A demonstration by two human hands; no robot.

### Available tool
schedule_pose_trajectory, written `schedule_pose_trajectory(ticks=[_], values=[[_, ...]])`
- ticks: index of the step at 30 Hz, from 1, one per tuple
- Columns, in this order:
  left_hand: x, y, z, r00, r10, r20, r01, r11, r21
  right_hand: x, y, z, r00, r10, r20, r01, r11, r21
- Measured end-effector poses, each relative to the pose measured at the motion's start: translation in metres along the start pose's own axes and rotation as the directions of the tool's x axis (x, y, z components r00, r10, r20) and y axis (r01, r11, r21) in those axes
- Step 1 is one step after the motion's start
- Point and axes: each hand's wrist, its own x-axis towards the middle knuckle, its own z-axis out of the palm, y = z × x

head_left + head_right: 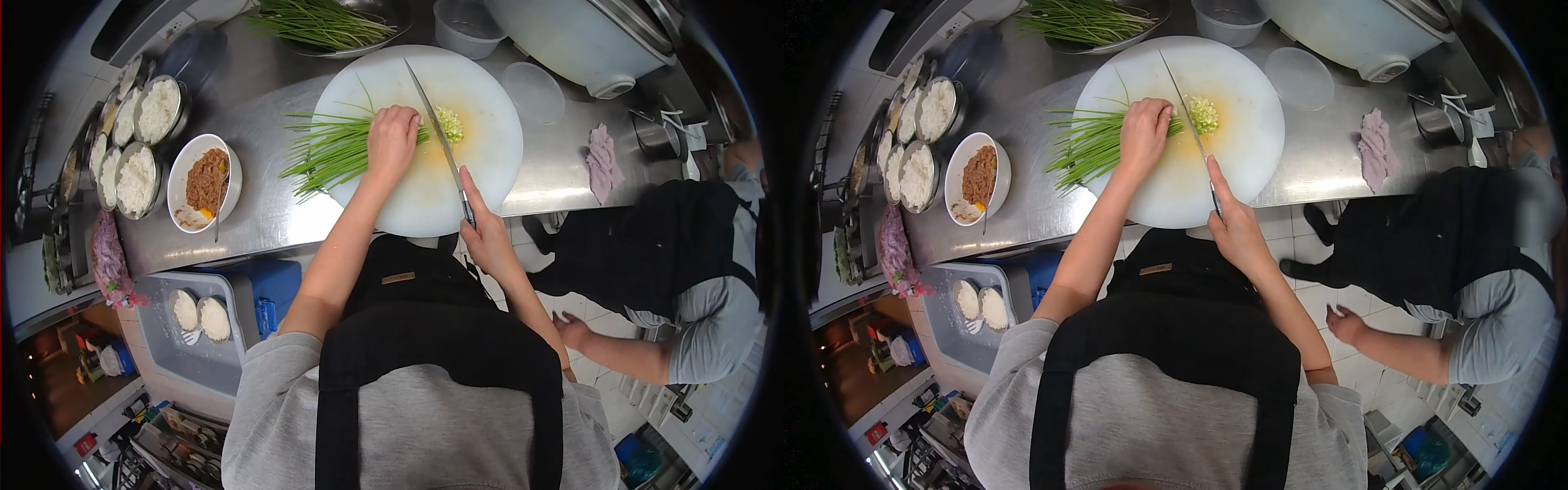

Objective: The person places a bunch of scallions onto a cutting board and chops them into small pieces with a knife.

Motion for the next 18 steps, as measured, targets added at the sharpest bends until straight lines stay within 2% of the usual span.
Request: schedule_pose_trajectory(ticks=[1, 3, 10, 14, 17, 18], values=[[-0.002, 0.000, 0.001, 1.000, -0.004, 0.002, 0.004, 1.000, -0.002, -0.001, -0.003, 0.000, 0.999, 0.049, 0.023, -0.049, 0.999, 0.010], [-0.006, -0.001, 0.003, 0.998, 0.019, -0.056, -0.019, 1.000, 0.002, -0.002, -0.003, 0.001, 0.999, 0.041, 0.023, -0.041, 0.999, -0.008], [-0.006, -0.002, 0.004, 0.999, 0.001, -0.036, 0.001, 0.999, 0.036, -0.008, -0.001, 0.009, 0.999, 0.003, 0.035, 0.000, 0.998, -0.069], [-0.005, -0.003, 0.005, 0.999, 0.024, -0.048, -0.022, 0.999, 0.046, -0.008, -0.005, 0.007, 0.997, 0.061, 0.057, -0.057, 0.996, -0.070], [-0.004, -0.004, 0.005, 0.999, 0.023, -0.041, -0.022, 0.999, 0.036, -0.003, 0.001, 0.009, 0.997, 0.054, 0.058, -0.049, 0.995, -0.083], [-0.005, -0.004, 0.006, 0.999, 0.024, -0.033, -0.023, 0.999, 0.029, 0.002, 0.007, 0.012, 0.999, -0.005, 0.039, 0.009, 0.996, -0.093]])
